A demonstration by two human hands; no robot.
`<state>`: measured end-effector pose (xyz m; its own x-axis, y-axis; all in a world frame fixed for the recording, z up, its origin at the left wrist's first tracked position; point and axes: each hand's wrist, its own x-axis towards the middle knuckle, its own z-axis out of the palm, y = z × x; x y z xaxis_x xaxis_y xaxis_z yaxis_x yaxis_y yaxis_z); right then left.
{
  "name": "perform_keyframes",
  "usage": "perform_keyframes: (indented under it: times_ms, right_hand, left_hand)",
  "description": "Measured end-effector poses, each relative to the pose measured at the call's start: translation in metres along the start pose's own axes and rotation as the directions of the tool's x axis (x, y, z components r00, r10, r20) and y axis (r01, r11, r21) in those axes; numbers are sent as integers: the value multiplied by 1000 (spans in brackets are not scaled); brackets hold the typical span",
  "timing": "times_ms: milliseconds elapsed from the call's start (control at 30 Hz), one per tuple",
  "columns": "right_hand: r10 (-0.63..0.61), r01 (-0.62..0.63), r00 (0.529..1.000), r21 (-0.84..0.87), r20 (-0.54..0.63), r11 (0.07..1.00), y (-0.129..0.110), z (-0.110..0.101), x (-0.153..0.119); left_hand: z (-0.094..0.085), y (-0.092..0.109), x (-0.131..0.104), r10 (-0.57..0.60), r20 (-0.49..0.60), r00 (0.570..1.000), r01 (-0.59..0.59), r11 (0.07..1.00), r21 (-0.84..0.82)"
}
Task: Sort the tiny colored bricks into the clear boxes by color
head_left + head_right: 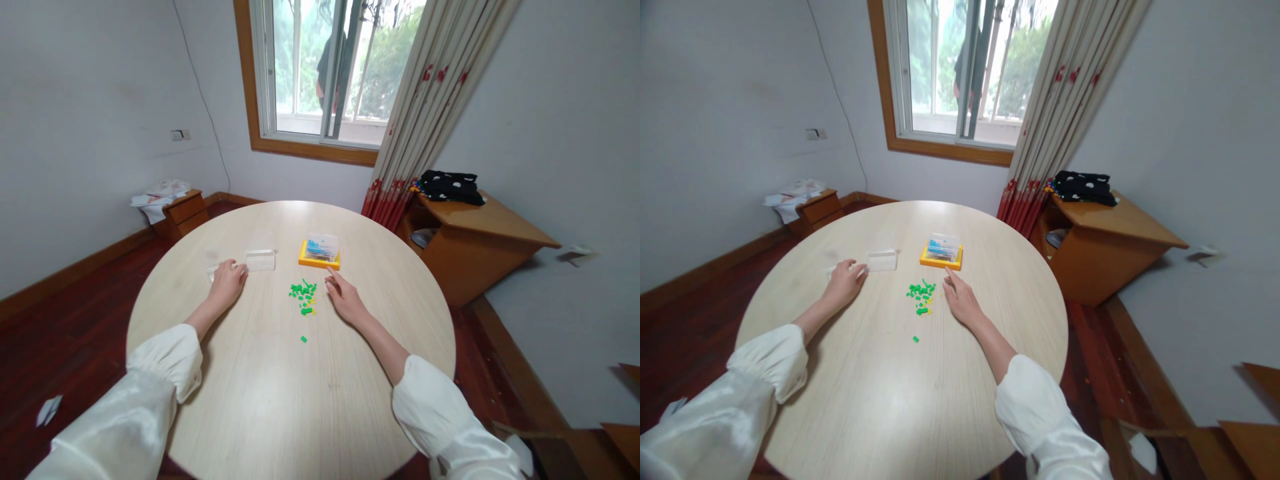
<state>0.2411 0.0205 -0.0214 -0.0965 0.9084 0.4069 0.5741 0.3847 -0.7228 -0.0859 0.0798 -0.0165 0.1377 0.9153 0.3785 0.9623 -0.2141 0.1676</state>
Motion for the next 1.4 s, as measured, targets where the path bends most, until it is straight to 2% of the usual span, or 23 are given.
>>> perform_keyframes:
  times_ms: [200,333,400,467,600,700,833,1000,1267,1333,1400]
  right_hand:
    - [-10,10,1000,-21,-9,1000,0,1,-1]
    - [-145,137,988,-125,-61,983,3,-1,3]
    - [-226,206,971,-215,-73,955,2,-5,12]
    - [-256,220,964,-329,-69,919,0,-9,27]
    - [-155,125,988,-546,-10,828,-9,-19,70]
    - [-42,96,994,-626,101,773,-13,-23,100]
    - [56,116,972,-671,229,732,-12,-23,117]
    - [-27,139,984,-652,179,746,-6,-22,108]
    - [-167,139,986,-514,-9,846,-9,-16,75]
    - [-179,141,983,-490,-33,860,-14,-15,63]
    - [-178,138,983,-475,-39,869,-22,-12,52]
  left_hand:
    - [3,-4,-1,-32,-56,998,27,995,-101]
    - [2,-12,-1,-62,-98,993,50,991,-122]
    - [3,-16,-1,-60,-118,991,44,990,-135]
    - [5,-18,-1,-53,-134,990,33,989,-144]
    - [10,-24,-1,-19,-170,985,-8,988,-156]
    - [14,-29,-2,9,-190,982,-46,981,-191]
    - [17,-37,-3,28,-179,983,-70,971,-230]
    - [18,-43,-1,41,-165,985,-77,972,-220]
    - [12,-53,-1,77,-142,987,-113,959,-261]
    - [3,-49,-2,64,-166,984,-111,952,-287]
    - [-8,-35,-5,16,-230,973,-97,934,-345]
